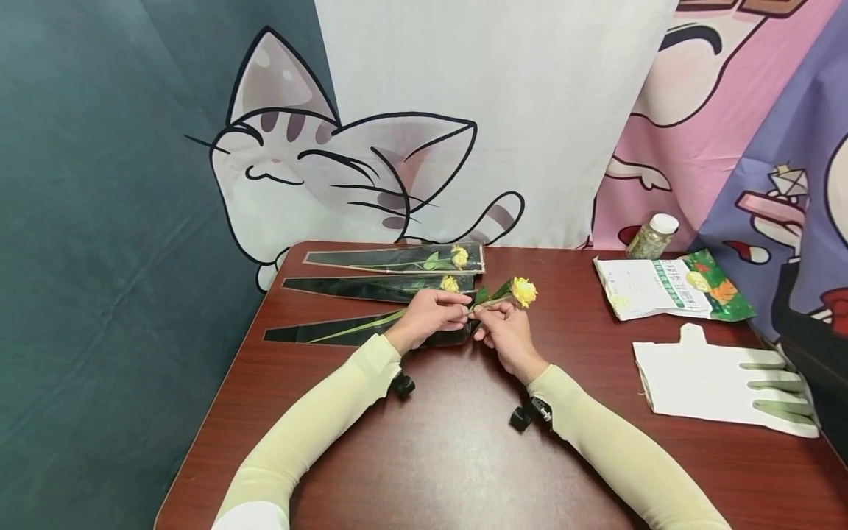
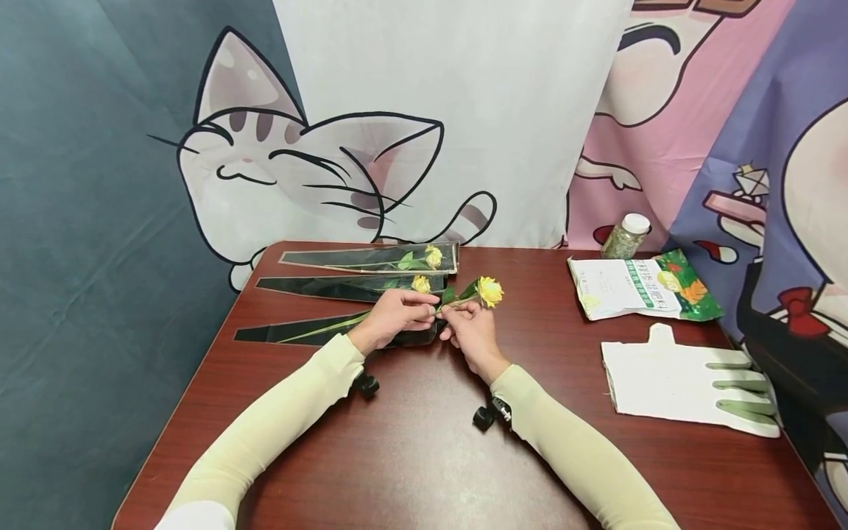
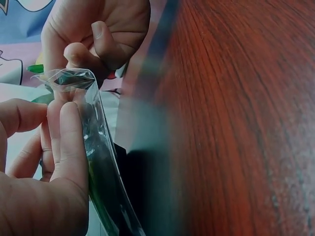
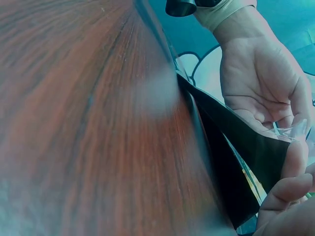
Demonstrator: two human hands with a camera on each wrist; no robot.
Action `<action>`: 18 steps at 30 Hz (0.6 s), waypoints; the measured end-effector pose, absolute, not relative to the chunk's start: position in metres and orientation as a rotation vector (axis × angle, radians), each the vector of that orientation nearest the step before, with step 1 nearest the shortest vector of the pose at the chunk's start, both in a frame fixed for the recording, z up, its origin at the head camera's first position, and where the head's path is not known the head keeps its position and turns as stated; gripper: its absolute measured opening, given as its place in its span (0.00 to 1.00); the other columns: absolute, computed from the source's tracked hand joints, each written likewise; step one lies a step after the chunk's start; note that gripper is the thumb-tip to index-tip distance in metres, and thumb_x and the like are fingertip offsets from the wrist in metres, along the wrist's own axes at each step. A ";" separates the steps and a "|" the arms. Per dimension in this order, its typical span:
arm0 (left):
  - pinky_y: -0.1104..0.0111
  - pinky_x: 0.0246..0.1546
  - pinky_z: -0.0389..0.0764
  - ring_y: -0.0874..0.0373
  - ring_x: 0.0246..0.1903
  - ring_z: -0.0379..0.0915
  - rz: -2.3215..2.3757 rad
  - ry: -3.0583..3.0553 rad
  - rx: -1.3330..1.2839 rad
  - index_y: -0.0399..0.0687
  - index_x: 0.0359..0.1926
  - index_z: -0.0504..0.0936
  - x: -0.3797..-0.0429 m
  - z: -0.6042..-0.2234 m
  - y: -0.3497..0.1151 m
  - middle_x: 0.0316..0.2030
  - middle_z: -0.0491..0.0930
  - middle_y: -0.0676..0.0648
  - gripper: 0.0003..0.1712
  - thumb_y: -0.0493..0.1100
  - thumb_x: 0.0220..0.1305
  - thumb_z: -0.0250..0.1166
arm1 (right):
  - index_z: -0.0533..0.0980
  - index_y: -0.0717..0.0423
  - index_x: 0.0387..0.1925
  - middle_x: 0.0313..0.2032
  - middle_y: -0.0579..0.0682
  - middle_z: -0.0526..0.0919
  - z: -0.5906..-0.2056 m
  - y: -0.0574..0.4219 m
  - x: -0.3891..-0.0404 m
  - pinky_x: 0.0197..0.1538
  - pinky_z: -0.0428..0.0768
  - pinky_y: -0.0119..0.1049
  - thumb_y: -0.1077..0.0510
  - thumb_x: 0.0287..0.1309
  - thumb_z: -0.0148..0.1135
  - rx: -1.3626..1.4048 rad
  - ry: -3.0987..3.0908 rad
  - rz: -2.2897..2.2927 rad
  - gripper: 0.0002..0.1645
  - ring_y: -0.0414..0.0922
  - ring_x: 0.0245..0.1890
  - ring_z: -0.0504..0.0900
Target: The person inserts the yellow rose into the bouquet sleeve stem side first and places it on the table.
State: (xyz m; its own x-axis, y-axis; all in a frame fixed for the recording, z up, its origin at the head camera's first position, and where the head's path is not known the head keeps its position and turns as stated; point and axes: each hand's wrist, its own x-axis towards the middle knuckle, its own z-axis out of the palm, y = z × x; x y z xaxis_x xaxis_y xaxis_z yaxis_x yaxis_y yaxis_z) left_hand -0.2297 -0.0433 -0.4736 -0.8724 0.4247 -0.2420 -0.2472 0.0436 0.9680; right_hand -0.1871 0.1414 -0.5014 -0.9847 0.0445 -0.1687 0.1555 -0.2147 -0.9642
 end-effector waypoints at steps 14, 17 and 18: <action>0.66 0.44 0.91 0.62 0.35 0.88 1.926 1.823 0.184 0.34 0.60 0.86 -0.231 -0.473 -0.046 0.39 0.90 0.47 0.19 0.31 0.69 0.67 | 0.78 0.62 0.43 0.32 0.49 0.89 -0.493 0.144 -0.183 0.16 0.69 0.24 0.58 0.76 0.61 0.240 1.938 -2.524 0.09 0.36 0.15 0.79; 0.67 0.44 0.91 0.62 0.35 0.87 1.927 1.821 0.183 0.34 0.60 0.86 -0.231 -0.473 -0.046 0.38 0.90 0.47 0.19 0.31 0.69 0.67 | 0.78 0.61 0.44 0.31 0.47 0.90 -0.494 0.144 -0.183 0.17 0.70 0.24 0.59 0.75 0.63 0.243 1.949 -2.525 0.08 0.35 0.15 0.78; 0.67 0.44 0.91 0.62 0.35 0.87 1.928 1.822 0.183 0.34 0.60 0.86 -0.231 -0.473 -0.046 0.39 0.90 0.47 0.20 0.31 0.69 0.67 | 0.78 0.61 0.44 0.31 0.47 0.90 -0.495 0.144 -0.183 0.17 0.70 0.24 0.59 0.75 0.63 0.241 1.947 -2.527 0.07 0.35 0.14 0.78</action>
